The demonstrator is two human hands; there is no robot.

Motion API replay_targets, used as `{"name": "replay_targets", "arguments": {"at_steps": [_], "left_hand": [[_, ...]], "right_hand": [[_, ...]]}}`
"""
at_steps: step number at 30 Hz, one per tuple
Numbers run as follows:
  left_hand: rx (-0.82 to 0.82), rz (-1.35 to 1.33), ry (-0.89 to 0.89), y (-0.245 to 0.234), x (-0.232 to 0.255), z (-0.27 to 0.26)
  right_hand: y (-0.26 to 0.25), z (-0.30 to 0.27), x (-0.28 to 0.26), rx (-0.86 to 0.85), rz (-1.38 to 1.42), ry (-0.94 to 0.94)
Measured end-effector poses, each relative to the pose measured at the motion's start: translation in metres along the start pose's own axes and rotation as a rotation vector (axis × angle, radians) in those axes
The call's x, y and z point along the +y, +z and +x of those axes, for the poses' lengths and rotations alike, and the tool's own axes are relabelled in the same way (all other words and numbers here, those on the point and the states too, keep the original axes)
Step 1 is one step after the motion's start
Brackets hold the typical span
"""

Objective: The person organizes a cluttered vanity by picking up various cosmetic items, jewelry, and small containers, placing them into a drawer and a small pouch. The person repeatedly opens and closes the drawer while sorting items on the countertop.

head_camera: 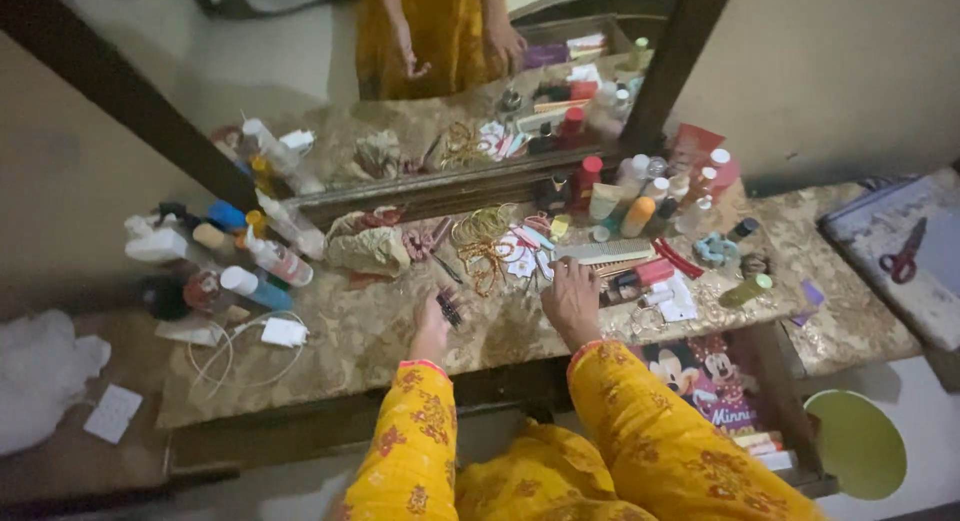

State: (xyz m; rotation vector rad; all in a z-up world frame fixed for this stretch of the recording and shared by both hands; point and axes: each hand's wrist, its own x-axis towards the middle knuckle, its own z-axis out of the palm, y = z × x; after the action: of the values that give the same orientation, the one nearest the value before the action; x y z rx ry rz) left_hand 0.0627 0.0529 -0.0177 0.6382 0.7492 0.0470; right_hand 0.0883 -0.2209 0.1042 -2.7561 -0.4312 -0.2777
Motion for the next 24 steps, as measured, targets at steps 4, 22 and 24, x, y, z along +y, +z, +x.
{"name": "replay_targets", "arguments": {"at_steps": [4, 22, 24], "left_hand": [[0.014, 0.082, -0.04, -0.016, -0.004, 0.007], [0.068, 0.223, -0.141, -0.057, 0.06, 0.057], [0.075, 0.241, -0.177, -0.057, 0.06, 0.06]], "right_hand": [[0.025, 0.013, 0.0, -0.091, -0.019, -0.042], [0.111, 0.041, -0.025, -0.336, 0.365, 0.525], [0.117, 0.045, -0.028, -0.361, 0.393, 0.417]]}}
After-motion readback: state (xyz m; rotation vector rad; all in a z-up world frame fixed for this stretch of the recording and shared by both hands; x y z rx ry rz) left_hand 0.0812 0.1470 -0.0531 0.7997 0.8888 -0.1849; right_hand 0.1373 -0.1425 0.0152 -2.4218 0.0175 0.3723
